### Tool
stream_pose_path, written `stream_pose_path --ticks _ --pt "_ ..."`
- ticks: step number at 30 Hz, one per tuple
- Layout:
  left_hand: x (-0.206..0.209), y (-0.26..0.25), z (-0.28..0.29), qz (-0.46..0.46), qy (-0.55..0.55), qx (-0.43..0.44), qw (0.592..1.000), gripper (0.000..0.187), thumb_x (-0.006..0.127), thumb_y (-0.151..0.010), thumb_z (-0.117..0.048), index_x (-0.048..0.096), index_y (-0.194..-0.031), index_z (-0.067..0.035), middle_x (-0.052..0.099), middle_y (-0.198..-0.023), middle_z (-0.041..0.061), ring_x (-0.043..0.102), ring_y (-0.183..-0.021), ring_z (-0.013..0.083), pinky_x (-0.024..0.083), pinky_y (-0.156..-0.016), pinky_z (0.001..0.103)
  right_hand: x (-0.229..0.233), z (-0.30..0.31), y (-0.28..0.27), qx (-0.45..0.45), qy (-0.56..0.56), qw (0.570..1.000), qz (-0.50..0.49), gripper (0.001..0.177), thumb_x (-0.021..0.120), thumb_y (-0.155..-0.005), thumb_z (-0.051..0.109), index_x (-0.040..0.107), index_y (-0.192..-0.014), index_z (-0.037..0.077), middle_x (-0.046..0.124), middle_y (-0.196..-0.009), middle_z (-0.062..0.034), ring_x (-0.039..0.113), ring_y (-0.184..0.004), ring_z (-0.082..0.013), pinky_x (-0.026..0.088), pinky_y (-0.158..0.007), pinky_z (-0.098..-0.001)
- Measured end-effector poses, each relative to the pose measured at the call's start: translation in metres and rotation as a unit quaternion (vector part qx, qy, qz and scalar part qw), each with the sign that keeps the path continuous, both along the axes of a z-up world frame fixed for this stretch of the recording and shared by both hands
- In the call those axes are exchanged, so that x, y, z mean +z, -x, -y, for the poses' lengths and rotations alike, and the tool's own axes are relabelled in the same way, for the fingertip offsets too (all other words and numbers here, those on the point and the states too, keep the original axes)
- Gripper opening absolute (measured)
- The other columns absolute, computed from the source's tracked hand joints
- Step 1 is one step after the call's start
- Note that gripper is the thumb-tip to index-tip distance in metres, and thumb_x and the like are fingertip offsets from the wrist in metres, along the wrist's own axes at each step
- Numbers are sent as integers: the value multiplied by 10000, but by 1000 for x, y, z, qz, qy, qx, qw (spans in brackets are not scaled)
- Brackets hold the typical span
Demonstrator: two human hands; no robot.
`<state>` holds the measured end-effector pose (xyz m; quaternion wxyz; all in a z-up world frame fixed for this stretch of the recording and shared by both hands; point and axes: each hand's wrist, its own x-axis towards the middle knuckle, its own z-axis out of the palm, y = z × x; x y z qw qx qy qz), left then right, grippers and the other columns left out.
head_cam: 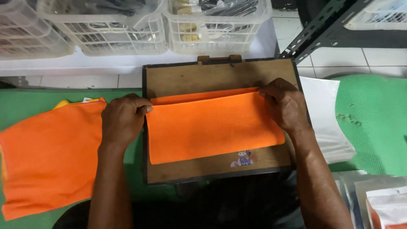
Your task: The person folds an orange and a pink cloth, places them into a clear plastic bag, and seals it. They then take a larger orange cloth, brush it with a blue brush, fold it, and place it on the board. Finally, they brush and fold a pink cloth.
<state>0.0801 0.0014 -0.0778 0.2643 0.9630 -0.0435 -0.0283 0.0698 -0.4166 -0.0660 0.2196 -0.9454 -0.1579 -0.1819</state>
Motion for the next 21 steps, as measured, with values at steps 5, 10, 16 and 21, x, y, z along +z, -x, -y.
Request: stream_pose_path --ticks 5,10,16,21 --pt "-9 -11 7 63 -13 -7 998 81 730 -1008 -284 797 -1029 -242 717 -843 -18 701 -799 203 549 -706 346 -19 -4 -20 -40 111 990 77 103 781 -990 214 821 -1082 196 659 -835 -68 684 -774 -305 576 -703 -397" --pt "-18 -13 12 104 5 2 995 94 730 -988 -209 813 -986 -253 702 -815 29 685 -819 252 546 -705 373 -37 5 -26 -46 111 990 78 116 800 -998 246 822 -1073 159 643 -838 -75 675 -789 -315 580 -705 -412" --pt "-22 -10 13 147 24 10 989 127 743 -971 -170 826 -990 -263 701 -835 46 667 -829 258 547 -713 360 -48 11 -30 -77 118 985 98 109 820 -1000 286 811 -1051 190 617 -860 -55 659 -817 -289 576 -729 -398" --pt "-23 -12 15 147 -4 6 989 115 737 -983 -203 820 -1021 -272 708 -871 39 668 -851 263 545 -704 368 -39 6 -26 -75 105 987 94 122 809 -997 282 784 -1004 162 618 -899 -80 648 -902 -304 556 -809 -418"
